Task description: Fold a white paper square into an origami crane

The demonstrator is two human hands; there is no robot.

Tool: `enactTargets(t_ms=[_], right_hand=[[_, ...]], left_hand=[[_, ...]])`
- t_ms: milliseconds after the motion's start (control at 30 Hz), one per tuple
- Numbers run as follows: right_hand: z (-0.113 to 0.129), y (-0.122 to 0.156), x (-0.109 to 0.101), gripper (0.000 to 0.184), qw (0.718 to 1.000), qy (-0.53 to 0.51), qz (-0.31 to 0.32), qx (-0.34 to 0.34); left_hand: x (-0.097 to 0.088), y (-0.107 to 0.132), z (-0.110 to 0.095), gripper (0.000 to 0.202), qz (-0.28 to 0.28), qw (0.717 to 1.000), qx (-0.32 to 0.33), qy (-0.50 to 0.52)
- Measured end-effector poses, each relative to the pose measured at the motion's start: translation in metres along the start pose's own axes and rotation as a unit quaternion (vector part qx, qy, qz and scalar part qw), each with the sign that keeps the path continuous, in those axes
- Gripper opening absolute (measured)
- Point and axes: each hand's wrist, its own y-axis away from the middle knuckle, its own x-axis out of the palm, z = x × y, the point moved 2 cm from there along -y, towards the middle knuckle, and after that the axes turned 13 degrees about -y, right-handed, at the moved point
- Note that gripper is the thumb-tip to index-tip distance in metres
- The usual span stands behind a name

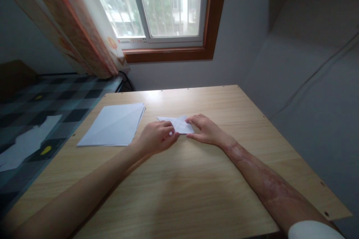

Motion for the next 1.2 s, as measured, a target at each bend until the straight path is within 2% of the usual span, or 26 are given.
enactTargets(t_ms=[133, 400, 567, 700, 867, 1033, 1200], right_hand=[[0.002, 0.000, 0.000, 0.053, 1.000, -0.006, 0.001, 0.006], [0.001, 0.000, 0.000, 0.041, 1.000, -0.020, -0.011, 0.006], [0.000, -0.001, 0.001, 0.033, 1.000, -0.020, -0.013, 0.000], [0.000, -0.001, 0.001, 0.033, 1.000, -0.019, -0.015, 0.004], [-0.001, -0.001, 0.002, 0.038, 1.000, -0.016, -0.010, 0.005], [-0.001, -0.001, 0.004, 0.043, 1.000, 0.019, 0.002, -0.009], [0.001, -0.002, 0.005, 0.046, 1.000, 0.009, -0.013, -0.008]], left_hand=[[-0.002, 0.000, 0.000, 0.040, 0.009, 1.000, -0.002, 0.010], [-0.010, -0.003, 0.007, 0.021, 0.068, 0.983, -0.089, 0.144], [-0.009, -0.004, 0.011, 0.022, 0.086, 0.976, -0.088, 0.182], [-0.006, -0.003, 0.009, 0.020, 0.077, 0.982, -0.094, 0.148], [-0.002, -0.001, 0.001, 0.017, 0.045, 0.994, -0.055, 0.080], [-0.004, -0.001, 0.003, 0.014, 0.044, 0.998, -0.042, 0.035], [-0.007, 0.000, 0.003, 0.006, 0.052, 0.998, -0.039, -0.009]])
